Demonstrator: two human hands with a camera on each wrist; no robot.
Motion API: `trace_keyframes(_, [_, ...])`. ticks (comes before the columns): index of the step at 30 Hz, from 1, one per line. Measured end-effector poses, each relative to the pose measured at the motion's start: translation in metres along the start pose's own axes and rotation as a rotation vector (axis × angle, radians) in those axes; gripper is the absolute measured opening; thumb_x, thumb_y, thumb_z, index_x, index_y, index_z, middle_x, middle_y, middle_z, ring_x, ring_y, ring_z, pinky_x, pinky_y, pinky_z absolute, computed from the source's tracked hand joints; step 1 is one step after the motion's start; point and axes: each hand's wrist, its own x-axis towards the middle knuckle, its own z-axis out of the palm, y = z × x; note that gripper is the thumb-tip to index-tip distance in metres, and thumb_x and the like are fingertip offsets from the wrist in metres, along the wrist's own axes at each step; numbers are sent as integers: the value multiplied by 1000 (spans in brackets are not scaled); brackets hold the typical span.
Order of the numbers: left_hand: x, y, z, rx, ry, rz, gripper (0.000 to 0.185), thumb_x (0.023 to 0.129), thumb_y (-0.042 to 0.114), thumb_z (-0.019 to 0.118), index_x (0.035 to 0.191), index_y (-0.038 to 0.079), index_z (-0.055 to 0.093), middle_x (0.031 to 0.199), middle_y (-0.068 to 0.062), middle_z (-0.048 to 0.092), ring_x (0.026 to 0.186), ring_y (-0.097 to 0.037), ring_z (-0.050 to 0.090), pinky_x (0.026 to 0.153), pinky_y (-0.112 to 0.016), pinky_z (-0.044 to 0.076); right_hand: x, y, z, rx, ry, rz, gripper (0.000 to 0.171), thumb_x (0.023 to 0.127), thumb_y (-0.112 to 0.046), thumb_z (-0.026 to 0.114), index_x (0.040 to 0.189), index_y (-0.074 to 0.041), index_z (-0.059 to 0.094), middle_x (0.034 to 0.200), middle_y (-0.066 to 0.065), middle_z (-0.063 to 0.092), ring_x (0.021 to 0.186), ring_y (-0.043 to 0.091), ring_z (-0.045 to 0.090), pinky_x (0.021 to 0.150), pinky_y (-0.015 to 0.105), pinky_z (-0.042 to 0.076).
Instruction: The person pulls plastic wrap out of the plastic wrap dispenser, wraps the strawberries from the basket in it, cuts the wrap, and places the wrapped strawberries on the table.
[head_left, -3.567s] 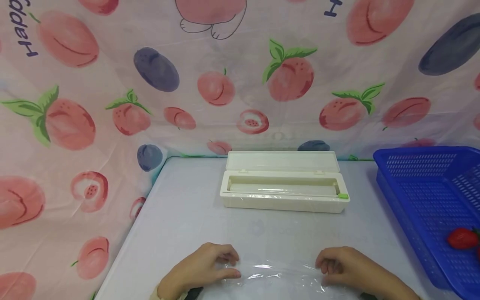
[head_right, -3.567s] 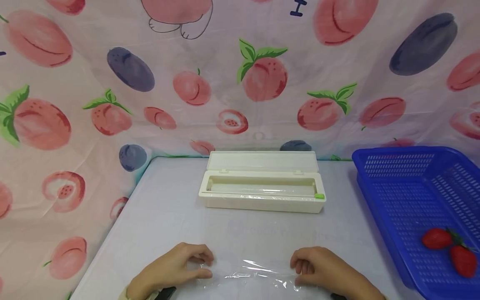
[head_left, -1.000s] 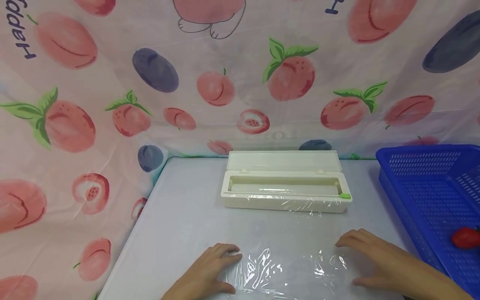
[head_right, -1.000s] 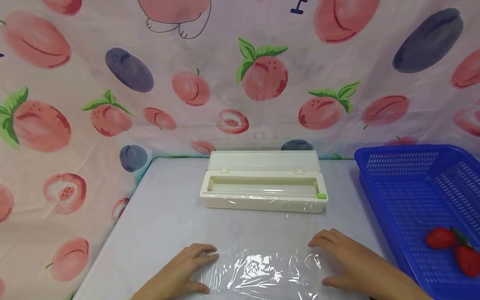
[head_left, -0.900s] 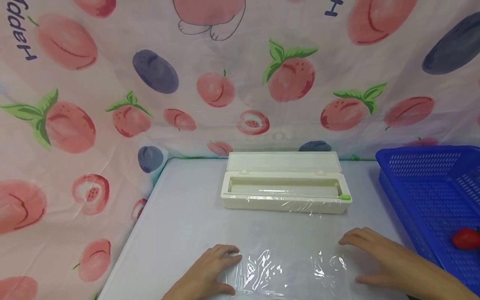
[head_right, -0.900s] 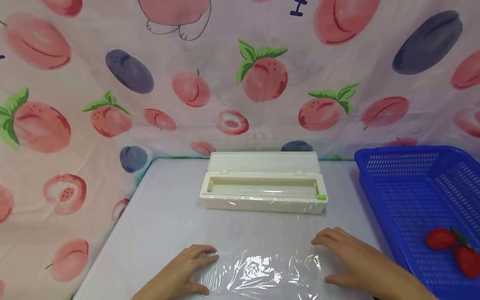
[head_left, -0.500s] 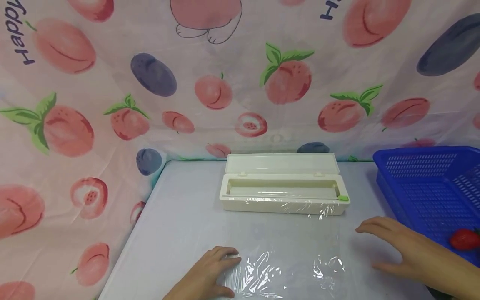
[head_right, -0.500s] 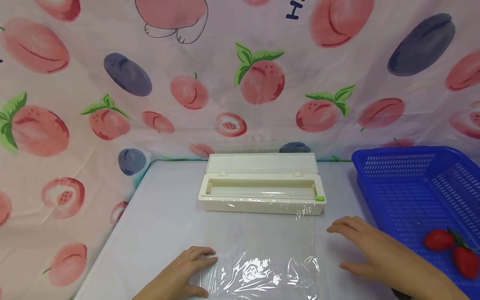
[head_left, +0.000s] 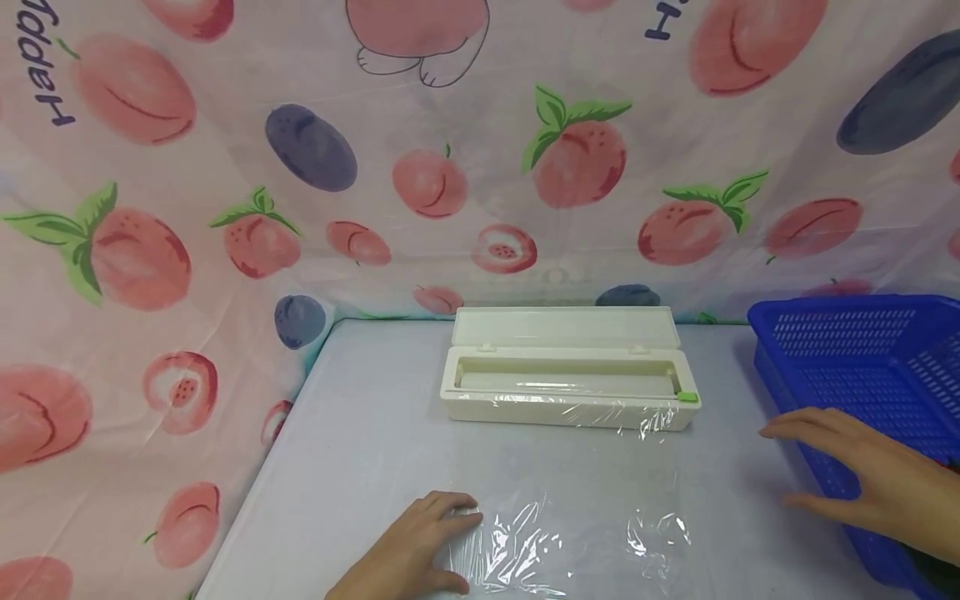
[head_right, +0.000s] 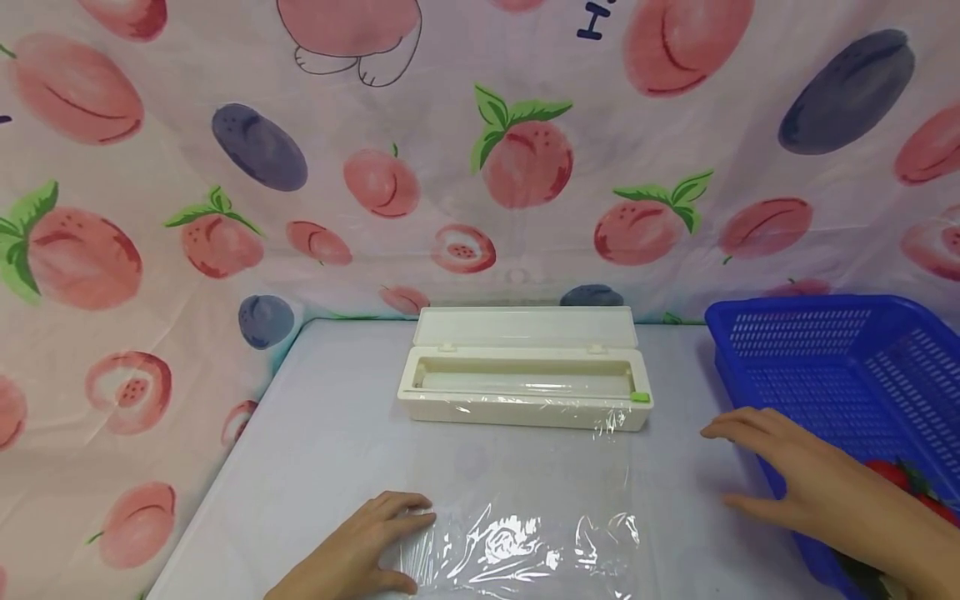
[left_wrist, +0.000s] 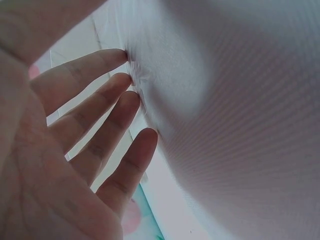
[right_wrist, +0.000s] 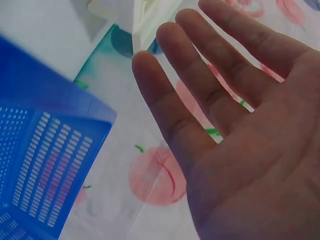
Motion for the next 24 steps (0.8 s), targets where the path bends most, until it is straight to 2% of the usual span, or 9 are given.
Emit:
trace_keyframes(3, [0, 0, 0, -2, 6, 4, 70, 75, 50, 80, 134, 18, 62, 137, 5, 55, 127, -18, 50, 105, -40, 47, -2, 9, 0, -14, 52, -20, 71, 52, -37, 96, 114, -18, 67, 112, -1, 63, 100, 18, 58, 73, 46, 56])
trace_keyframes(6, [0, 0, 0, 5, 19, 15, 70, 74, 49, 81, 134, 17, 62, 137, 5, 55, 126, -17, 51, 104, -40, 47, -2, 21, 1, -14, 135, -72, 73, 46, -30, 98, 111, -19, 67, 109, -6, 62, 102, -3, 49, 77, 21, 52])
trace_keyframes(8, [-1, 0, 1, 8, 26, 18, 70, 74, 49, 81, 134, 17, 62, 136, 5, 55, 126, -17, 51, 104, -40, 47, -2, 29, 2, 1, 184, -109, 74, 43, -26, 98, 110, -20, 67, 108, -9, 61, 104, -14, 40, 80, 8, 41])
trace_keyframes(10, [-1, 0, 1, 5, 24, 14, 71, 74, 49, 81, 134, 18, 62, 137, 5, 55, 126, -18, 51, 104, -40, 47, -2, 37, 4, 25, 228, -140, 76, 40, -22, 98, 109, -19, 67, 108, -14, 58, 108, -20, 34, 82, 0, 30])
trace_keyframes(12, [-1, 0, 1, -6, 12, 2, 71, 74, 50, 80, 135, 19, 62, 137, 6, 55, 127, -17, 50, 105, -40, 47, -3, 43, 4, 49, 264, -170, 79, 37, -20, 98, 109, -18, 67, 111, -20, 55, 110, -22, 32, 84, -1, 27])
trace_keyframes(15, [-1, 0, 1, -15, 2, -10, 70, 75, 51, 80, 135, 20, 61, 138, 7, 54, 127, -17, 50, 106, -39, 46, -4, 50, 5, 87, 305, -197, 81, 35, -15, 98, 110, -18, 67, 114, -29, 50, 112, -23, 33, 82, -3, 32])
trace_keyframes(19, [-2, -3, 4, 15, 60, 43, 71, 73, 50, 81, 134, 18, 62, 136, 5, 55, 125, -16, 51, 104, -38, 47, -6, 59, 4, 111, 321, -208, 83, 33, -13, 98, 110, -16, 66, 116, -34, 46, 108, -23, 36, 73, -1, 37])
trace_keyframes(24, [-2, -4, 5, 43, 95, 75, 72, 72, 50, 82, 132, 16, 63, 134, 4, 56, 124, -17, 52, 103, -38, 47, -10, 73, 6, 101, 317, -157, 82, 32, -10, 98, 107, -16, 67, 116, -37, 42, 100, -23, 37, 66, 1, 39])
